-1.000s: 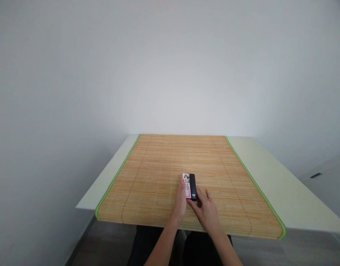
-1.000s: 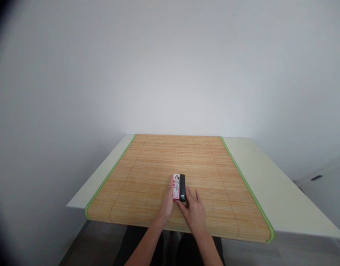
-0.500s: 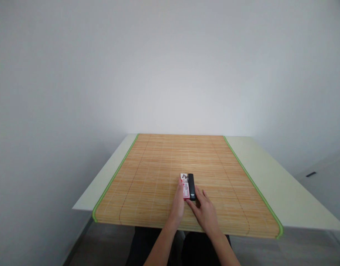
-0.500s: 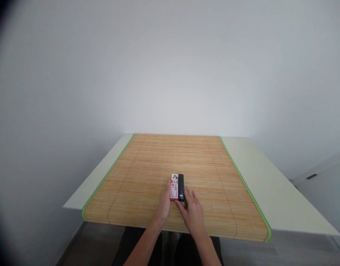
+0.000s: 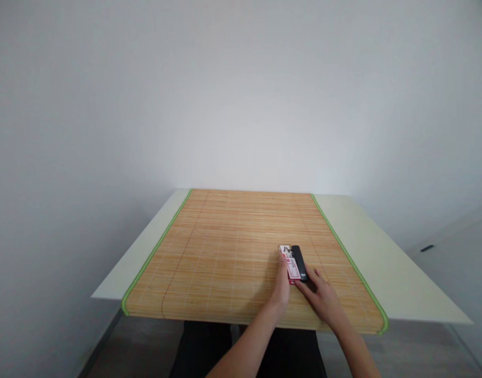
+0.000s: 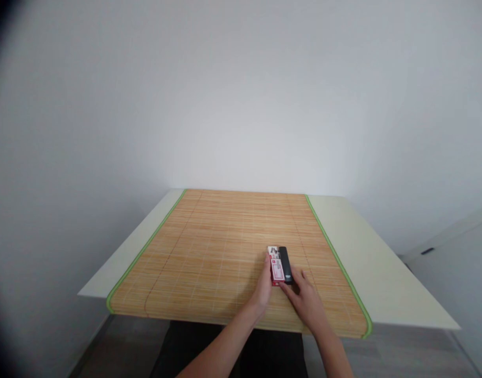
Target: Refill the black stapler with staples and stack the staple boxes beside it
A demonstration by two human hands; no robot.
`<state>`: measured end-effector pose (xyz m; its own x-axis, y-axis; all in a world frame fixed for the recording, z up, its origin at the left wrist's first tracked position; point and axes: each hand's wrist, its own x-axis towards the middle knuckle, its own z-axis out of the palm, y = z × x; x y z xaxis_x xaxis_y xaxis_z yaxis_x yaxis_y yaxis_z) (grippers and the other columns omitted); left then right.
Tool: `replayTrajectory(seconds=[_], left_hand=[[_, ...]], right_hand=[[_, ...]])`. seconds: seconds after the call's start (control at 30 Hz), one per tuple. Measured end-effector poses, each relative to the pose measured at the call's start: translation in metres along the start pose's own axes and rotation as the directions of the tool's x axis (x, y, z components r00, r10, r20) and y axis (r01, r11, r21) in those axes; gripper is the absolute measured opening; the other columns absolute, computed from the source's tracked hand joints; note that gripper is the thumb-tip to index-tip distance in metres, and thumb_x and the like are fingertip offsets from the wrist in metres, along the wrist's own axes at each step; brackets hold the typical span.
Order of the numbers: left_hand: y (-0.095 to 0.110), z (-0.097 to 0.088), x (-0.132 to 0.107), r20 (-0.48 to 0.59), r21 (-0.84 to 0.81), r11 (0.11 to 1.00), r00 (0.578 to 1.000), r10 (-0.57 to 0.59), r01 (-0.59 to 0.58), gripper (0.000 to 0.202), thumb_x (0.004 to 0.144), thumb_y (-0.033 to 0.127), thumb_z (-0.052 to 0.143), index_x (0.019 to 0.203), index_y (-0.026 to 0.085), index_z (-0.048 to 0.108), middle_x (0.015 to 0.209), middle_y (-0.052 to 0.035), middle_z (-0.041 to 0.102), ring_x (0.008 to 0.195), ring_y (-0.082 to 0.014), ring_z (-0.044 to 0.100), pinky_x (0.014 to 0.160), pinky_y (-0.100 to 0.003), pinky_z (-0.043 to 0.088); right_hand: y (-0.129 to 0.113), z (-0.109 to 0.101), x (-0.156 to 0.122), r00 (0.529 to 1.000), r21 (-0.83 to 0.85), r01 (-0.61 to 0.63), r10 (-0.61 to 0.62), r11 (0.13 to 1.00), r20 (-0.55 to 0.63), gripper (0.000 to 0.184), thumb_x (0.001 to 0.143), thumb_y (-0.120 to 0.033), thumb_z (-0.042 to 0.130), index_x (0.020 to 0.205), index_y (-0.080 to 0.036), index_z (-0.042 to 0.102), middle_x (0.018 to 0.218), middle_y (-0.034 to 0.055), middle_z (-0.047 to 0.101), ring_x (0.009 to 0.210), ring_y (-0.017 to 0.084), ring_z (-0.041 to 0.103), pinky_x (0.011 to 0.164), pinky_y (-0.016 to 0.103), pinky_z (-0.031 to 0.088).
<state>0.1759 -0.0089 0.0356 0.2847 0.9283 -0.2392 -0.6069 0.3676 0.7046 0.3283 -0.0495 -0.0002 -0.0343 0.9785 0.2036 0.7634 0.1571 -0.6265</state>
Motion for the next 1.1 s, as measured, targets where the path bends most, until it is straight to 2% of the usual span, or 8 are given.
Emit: replayTrajectory(seconds=[0.17,0.27,0.37,0.5,0.63,0.8,0.97,1.1], left_hand=[[-0.034,0.026,0.026,0.141,0.025,1.000,0.990,0.007,-0.011,0.073,0.100,0.069,0.036,0.143,0.015,0.060,0.146,-0.0108,0.060,0.143,-0.0289,0.048,0.127,-0.049,0.023],[-0.043,0.035,0.034,0.183,0.041,0.999,0.983,0.013,-0.021,0.071,0.102,0.068,0.029,0.147,0.019,0.056,0.149,-0.0063,0.057,0.143,-0.0249,0.049,0.127,-0.045,0.026],[-0.038,0.040,0.034,0.199,0.093,0.996,0.980,-0.009,-0.010,0.070,0.102,0.066,0.030,0.150,0.019,0.052,0.152,-0.0047,0.054,0.145,-0.0251,0.046,0.126,-0.043,0.028],[-0.025,0.046,0.027,0.177,0.150,0.988,0.983,-0.049,0.023,0.073,0.099,0.067,0.037,0.149,0.015,0.053,0.154,-0.0101,0.051,0.149,-0.0296,0.039,0.128,-0.043,0.023],[-0.016,0.055,0.021,0.176,0.167,0.983,0.979,-0.101,0.072,0.076,0.097,0.068,0.043,0.151,0.015,0.051,0.155,-0.0139,0.050,0.149,-0.0317,0.038,0.129,-0.045,0.017],[-0.014,0.063,0.017,0.174,0.152,0.984,0.977,-0.119,0.092,0.080,0.097,0.070,0.039,0.152,0.013,0.048,0.159,-0.0149,0.043,0.150,-0.0328,0.036,0.129,-0.046,0.018],[-0.016,0.057,0.021,0.166,0.139,0.985,0.979,-0.121,0.098,0.079,0.097,0.072,0.037,0.148,0.013,0.053,0.160,-0.0119,0.042,0.151,-0.0319,0.035,0.128,-0.044,0.021],[-0.025,0.046,0.031,0.164,0.119,0.992,0.984,-0.068,0.049,0.073,0.098,0.068,0.039,0.147,0.016,0.055,0.157,-0.0093,0.048,0.145,-0.0304,0.045,0.126,-0.044,0.027]], right_hand=[[0.037,-0.034,-0.004,0.995,-0.034,-0.096,0.096,0.995,0.001,0.062,0.094,-0.058,0.056,0.148,-0.029,0.052,0.140,0.0077,0.064,0.128,0.033,0.060,0.108,0.046,0.049],[0.050,-0.043,-0.003,0.992,-0.064,-0.128,0.127,0.990,-0.012,0.067,0.089,-0.059,0.060,0.148,-0.027,0.053,0.134,0.0099,0.066,0.122,0.034,0.063,0.101,0.042,0.052],[0.054,-0.045,-0.001,0.991,-0.064,-0.127,0.125,0.990,-0.037,0.065,0.089,-0.057,0.061,0.146,-0.029,0.054,0.124,0.0085,0.069,0.112,0.031,0.067,0.095,0.039,0.053],[0.057,-0.042,0.002,0.991,-0.056,-0.130,0.127,0.990,-0.052,0.059,0.089,-0.056,0.060,0.142,-0.030,0.057,0.114,0.0072,0.070,0.101,0.029,0.069,0.087,0.037,0.054],[0.059,-0.042,0.002,0.989,-0.061,-0.145,0.142,0.988,-0.043,0.062,0.089,-0.056,0.060,0.144,-0.028,0.055,0.122,0.0090,0.068,0.104,0.031,0.069,0.090,0.039,0.054],[0.057,-0.050,0.002,0.991,-0.039,-0.132,0.132,0.990,-0.011,0.061,0.090,-0.056,0.058,0.145,-0.031,0.055,0.132,0.0081,0.066,0.116,0.033,0.066,0.097,0.041,0.053],[0.054,-0.052,0.002,0.991,-0.033,-0.134,0.134,0.990,-0.007,0.061,0.091,-0.057,0.056,0.146,-0.031,0.054,0.130,0.0072,0.068,0.114,0.032,0.067,0.096,0.039,0.053],[0.054,-0.050,0.001,0.990,-0.028,-0.142,0.141,0.989,-0.026,0.060,0.091,-0.058,0.056,0.144,-0.030,0.055,0.122,0.0065,0.070,0.108,0.030,0.068,0.093,0.037,0.053]])
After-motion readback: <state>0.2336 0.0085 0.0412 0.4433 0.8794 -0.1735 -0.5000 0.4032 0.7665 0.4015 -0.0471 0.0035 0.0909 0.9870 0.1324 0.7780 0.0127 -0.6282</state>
